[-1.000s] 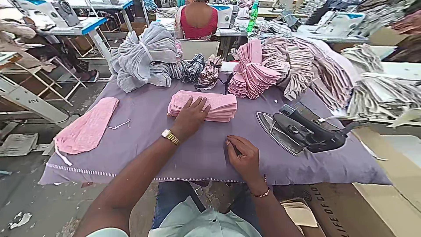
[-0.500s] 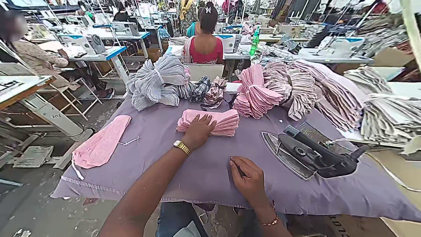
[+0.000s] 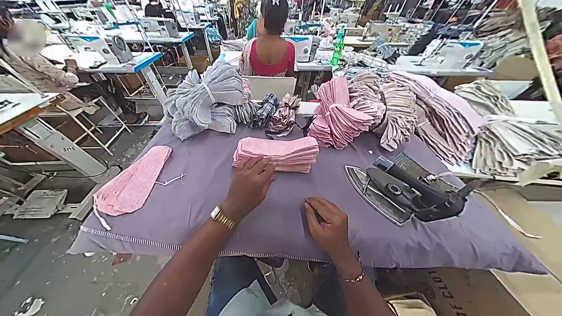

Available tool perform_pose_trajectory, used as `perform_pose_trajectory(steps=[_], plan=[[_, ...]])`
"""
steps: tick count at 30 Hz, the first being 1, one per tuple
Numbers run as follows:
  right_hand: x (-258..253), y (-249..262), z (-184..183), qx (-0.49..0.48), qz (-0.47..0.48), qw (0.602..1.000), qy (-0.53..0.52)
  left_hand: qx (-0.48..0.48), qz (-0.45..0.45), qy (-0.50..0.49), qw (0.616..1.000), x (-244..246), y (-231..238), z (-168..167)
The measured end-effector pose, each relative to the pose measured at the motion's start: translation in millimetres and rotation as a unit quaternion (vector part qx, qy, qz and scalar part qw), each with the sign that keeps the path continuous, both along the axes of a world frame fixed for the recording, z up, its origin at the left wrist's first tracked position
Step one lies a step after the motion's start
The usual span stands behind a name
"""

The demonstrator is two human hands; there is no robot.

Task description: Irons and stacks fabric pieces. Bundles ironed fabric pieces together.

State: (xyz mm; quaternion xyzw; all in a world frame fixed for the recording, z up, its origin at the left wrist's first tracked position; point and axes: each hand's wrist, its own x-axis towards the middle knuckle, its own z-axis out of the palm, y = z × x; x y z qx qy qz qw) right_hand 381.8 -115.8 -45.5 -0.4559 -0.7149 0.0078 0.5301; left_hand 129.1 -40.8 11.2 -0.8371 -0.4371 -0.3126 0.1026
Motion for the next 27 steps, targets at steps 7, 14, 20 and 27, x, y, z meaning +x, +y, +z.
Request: perform_pose_trajectory(steps=[7,14,20,27], plan=[[1.2,0.9,2.5,0.004,0.003,1.0,0.005,-0.041,0.083,-0.205,0.974,-94.3,-66.8,-41.6],[-1.5,1.2,5.2,0.006,0.018,0.999,-0.027,-0.112,0.383,-0.105,0.911,-252.1,-18.6,-16.4],[-3.0,3.3,2.5,0.013,0.007,1.0,-0.005,-0.178,0.491,-0.103,0.846,-294.4,41.5,-24.3],[-3.1,3.1,2.8,0.017,0.006,1.0,0.0,-0.063,0.462,-0.142,0.873,-285.8,35.9,-37.7]])
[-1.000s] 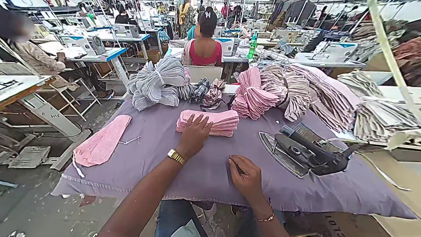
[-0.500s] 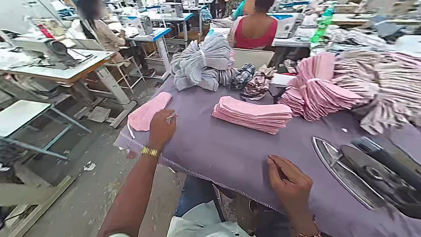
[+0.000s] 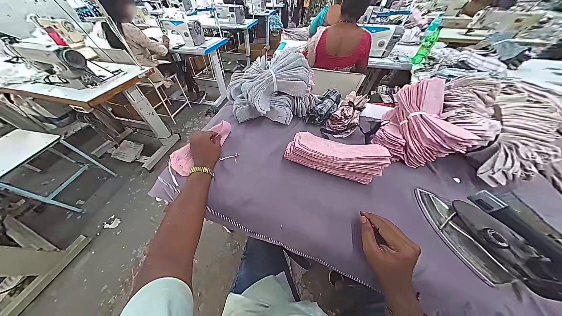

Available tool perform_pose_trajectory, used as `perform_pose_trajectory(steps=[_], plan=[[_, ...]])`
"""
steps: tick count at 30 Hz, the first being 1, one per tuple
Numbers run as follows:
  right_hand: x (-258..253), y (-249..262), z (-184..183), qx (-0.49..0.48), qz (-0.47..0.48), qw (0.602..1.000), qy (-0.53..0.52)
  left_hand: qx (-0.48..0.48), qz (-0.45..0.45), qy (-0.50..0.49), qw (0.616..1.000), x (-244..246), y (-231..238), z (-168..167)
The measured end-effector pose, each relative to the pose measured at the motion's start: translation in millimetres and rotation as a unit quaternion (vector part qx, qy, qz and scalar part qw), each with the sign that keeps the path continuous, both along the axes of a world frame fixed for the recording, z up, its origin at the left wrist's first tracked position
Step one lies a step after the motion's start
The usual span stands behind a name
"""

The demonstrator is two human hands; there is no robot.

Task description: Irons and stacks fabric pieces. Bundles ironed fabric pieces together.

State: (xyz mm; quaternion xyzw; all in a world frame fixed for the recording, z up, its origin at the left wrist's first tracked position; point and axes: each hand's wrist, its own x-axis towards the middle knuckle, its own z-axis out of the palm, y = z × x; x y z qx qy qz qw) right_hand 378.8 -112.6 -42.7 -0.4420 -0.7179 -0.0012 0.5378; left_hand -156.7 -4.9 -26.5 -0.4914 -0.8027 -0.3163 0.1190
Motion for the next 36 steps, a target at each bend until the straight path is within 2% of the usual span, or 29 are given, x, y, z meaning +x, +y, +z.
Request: perform_pose_trajectory(steps=[4,6,8,10,12,14,15,17,20,22,24,25,28,29,31,33,36], plan=[[-0.5,-0.2,0.8,0.017,-0.002,1.0,-0.011,0.066,-0.067,0.071,0.993,41.1,-28.5,20.3],[-0.7,-3.3,0.4,0.022,0.005,1.0,-0.018,0.098,-0.12,0.1,0.983,91.8,-59.2,34.1],[-6.3,-4.5,3.8,0.003,0.062,0.998,0.008,0.126,-0.186,0.106,0.969,159.6,-99.9,48.2],[-18.8,-13.9,11.2,-0.064,0.188,0.977,0.08,0.153,-0.298,0.052,0.941,232.9,-143.1,51.5],[-34.8,-30.0,21.8,-0.139,0.301,0.93,0.16,0.157,-0.429,-0.024,0.889,297.0,-177.6,44.9],[-47.7,-43.9,32.9,-0.16,0.292,0.918,0.215,0.109,-0.503,-0.065,0.855,335.0,-199.6,36.8],[-49.7,-45.8,36.9,-0.15,0.258,0.928,0.225,0.095,-0.504,-0.079,0.855,341.6,-203.4,34.3],[-42.0,-44.3,40.7,-0.127,0.203,0.951,0.194,0.114,-0.453,-0.111,0.877,336.5,-196.6,35.5],[-29.7,-54.8,35.3,-0.096,0.118,0.988,0.006,0.141,-0.374,-0.081,0.913,315.6,-169.9,45.0],[-37.5,-69.8,31.2,-0.074,0.073,0.99,-0.099,0.163,-0.388,-0.049,0.906,308.3,-159.8,53.2],[-43.6,-79.1,31.0,-0.049,0.053,0.988,-0.135,0.161,-0.44,-0.054,0.882,303.3,-159.2,59.2],[-41.6,-80.2,32.6,-0.042,0.053,0.989,-0.13,0.171,-0.474,-0.087,0.859,300.6,-160.6,60.9],[-21.1,-73.2,34.9,-0.063,0.099,0.992,-0.047,0.24,-0.566,-0.23,0.754,289.4,-166.4,67.7],[-11.3,-70.1,32.6,-0.076,0.099,0.992,-0.029,0.265,-0.554,-0.242,0.751,282.6,-169.9,70.0],[11.5,-63.1,27.1,-0.083,0.053,0.995,0.008,0.303,-0.479,-0.203,0.799,263.0,-171.2,67.9],[21.2,-57.1,30.4,-0.044,0.044,0.996,0.071,0.272,-0.427,-0.135,0.852,257.7,-164.1,50.0],[19.9,-57.8,33.9,0.027,0.032,0.996,0.08,0.205,-0.454,-0.11,0.86,266.3,-158.4,24.4]])
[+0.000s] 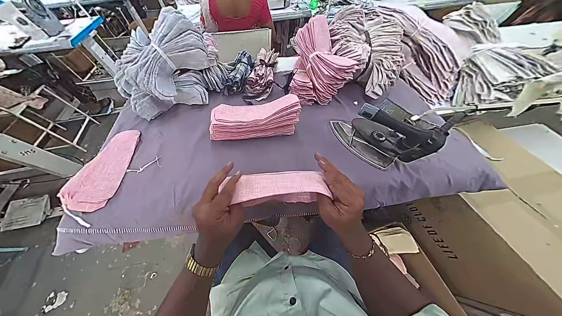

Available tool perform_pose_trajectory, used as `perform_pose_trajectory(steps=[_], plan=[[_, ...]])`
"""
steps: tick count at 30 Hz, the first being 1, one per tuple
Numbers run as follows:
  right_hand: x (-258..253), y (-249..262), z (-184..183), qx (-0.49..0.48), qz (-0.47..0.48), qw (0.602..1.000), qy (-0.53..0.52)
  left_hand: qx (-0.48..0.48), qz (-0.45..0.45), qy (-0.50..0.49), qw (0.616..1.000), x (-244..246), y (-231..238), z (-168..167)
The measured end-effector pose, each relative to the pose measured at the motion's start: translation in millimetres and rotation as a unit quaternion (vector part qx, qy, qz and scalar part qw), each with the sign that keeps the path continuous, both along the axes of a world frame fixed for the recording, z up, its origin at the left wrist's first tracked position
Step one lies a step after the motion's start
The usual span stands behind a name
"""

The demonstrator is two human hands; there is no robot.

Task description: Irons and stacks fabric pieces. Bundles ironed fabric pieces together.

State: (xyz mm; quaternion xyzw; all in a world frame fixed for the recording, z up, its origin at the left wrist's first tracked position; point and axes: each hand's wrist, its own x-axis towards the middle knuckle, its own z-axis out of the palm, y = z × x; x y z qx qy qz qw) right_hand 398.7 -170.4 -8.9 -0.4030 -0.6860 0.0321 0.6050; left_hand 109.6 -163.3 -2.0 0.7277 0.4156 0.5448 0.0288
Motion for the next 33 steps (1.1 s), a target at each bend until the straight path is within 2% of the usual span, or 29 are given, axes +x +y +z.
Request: perform_pose_trajectory(steps=[2,4,6,8,13,15,21,27,31,33], plan=[[7.9,3.2,-8.6,-0.005,-0.041,0.998,-0.045,-0.016,0.027,0.023,0.999,-8.2,3.9,-5.1],[6.9,7.2,-19.8,-0.03,-0.053,0.993,-0.102,-0.048,0.067,0.088,0.993,-10.8,8.0,-9.4],[7.9,21.8,-29.0,-0.076,-0.081,0.98,-0.164,-0.102,0.139,0.198,0.965,-12.7,18.6,-10.3],[11.4,31.6,-38.4,-0.121,-0.103,0.965,-0.206,-0.151,0.148,0.256,0.943,-18.1,29.5,-13.7],[8.8,22.0,-31.4,-0.049,-0.022,0.982,-0.179,-0.068,-0.01,0.231,0.971,-14.5,32.3,-13.7],[7.4,17.0,-36.3,-0.06,-0.016,0.978,-0.199,-0.071,-0.043,0.236,0.968,-11.3,30.8,-25.1],[5.6,11.7,-38.9,-0.144,-0.059,0.959,-0.239,-0.11,-0.033,0.249,0.962,-11.0,28.6,-34.5],[11.5,21.0,-25.3,-0.208,-0.027,0.937,-0.279,-0.144,-0.049,0.26,0.954,-13.6,30.3,-30.4],[17.7,31.5,-13.9,-0.253,0.013,0.938,-0.236,-0.146,-0.004,0.229,0.963,-3.2,33.3,-24.6],[15.0,42.0,-14.4,-0.235,0.002,0.947,-0.216,-0.139,0.02,0.263,0.954,8.0,41.5,-19.2]])
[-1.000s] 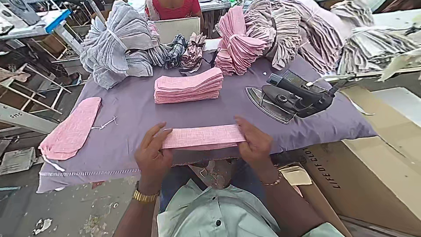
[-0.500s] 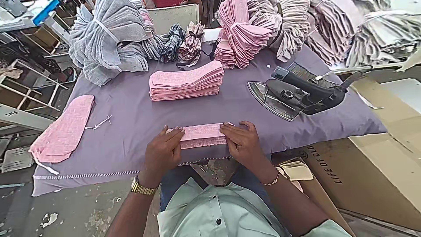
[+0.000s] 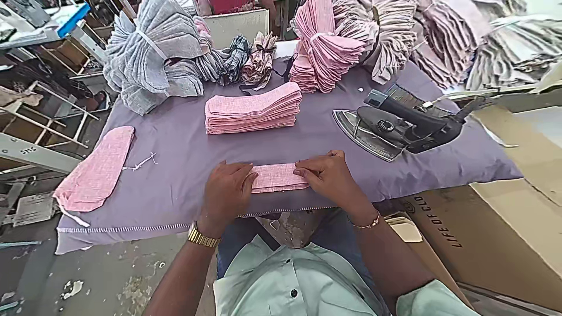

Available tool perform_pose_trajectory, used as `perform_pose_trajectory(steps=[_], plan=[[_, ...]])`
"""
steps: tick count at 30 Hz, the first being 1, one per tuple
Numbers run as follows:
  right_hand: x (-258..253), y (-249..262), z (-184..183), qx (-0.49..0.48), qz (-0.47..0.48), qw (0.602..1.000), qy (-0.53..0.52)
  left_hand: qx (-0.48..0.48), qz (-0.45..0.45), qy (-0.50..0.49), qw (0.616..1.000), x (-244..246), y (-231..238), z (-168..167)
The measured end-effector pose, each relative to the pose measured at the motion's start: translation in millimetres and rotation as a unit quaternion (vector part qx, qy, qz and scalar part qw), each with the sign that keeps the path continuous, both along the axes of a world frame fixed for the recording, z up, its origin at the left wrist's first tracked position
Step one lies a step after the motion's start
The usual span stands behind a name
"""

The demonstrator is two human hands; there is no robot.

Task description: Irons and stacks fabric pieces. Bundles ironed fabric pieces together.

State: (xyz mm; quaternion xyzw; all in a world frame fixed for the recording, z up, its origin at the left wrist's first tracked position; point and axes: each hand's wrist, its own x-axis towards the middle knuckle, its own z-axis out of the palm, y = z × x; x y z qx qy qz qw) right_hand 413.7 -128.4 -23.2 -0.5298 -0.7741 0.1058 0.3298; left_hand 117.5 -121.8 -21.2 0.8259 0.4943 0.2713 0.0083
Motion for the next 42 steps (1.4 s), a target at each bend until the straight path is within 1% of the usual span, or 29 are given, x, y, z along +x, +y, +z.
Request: perform_pose_trajectory(steps=[2,4,7,11,14,20,32,35,37,38,40,42], plan=[[-3.7,11.6,-4.8,0.028,0.001,1.0,0.004,-0.019,-0.015,0.028,0.999,7.0,13.2,2.1],[-3.2,19.3,-10.0,0.03,0.025,0.999,0.011,-0.063,-0.032,0.013,0.997,8.5,24.4,1.4],[2.3,22.3,-15.0,0.004,0.059,0.997,0.045,-0.091,-0.065,-0.06,0.992,3.6,28.0,4.2],[4.9,18.3,-17.3,0.019,0.079,0.984,0.159,-0.067,-0.093,-0.153,0.982,-2.5,21.8,4.5],[4.6,17.7,-17.6,0.041,0.09,0.979,0.181,-0.068,-0.089,-0.183,0.977,-3.3,20.4,3.0],[4.5,16.5,-18.9,0.039,0.071,0.983,0.166,-0.09,-0.086,-0.149,0.981,1.0,23.5,-1.7],[8.5,18.4,-11.6,-0.042,0.109,0.971,0.208,-0.128,-0.085,-0.08,0.985,5.7,29.4,6.5],[10.6,20.8,-7.6,-0.075,0.119,0.965,0.22,-0.157,-0.081,-0.086,0.98,0.5,32.1,14.0],[14.3,25.6,-3.7,-0.104,0.116,0.967,0.202,-0.192,-0.045,-0.095,0.976,-8.6,39.0,19.9],[15.9,28.9,-2.6,-0.115,0.111,0.971,0.177,-0.209,-0.02,-0.088,0.974,-12.6,43.3,22.0],[11.9,32.2,-0.8,-0.12,0.078,0.984,0.102,-0.223,0.021,-0.05,0.973,-14.1,48.8,20.6],[3.2,34.8,4.4,-0.125,0.028,0.991,0.024,-0.215,0.049,0.009,0.975,-10.0,51.2,20.8]])
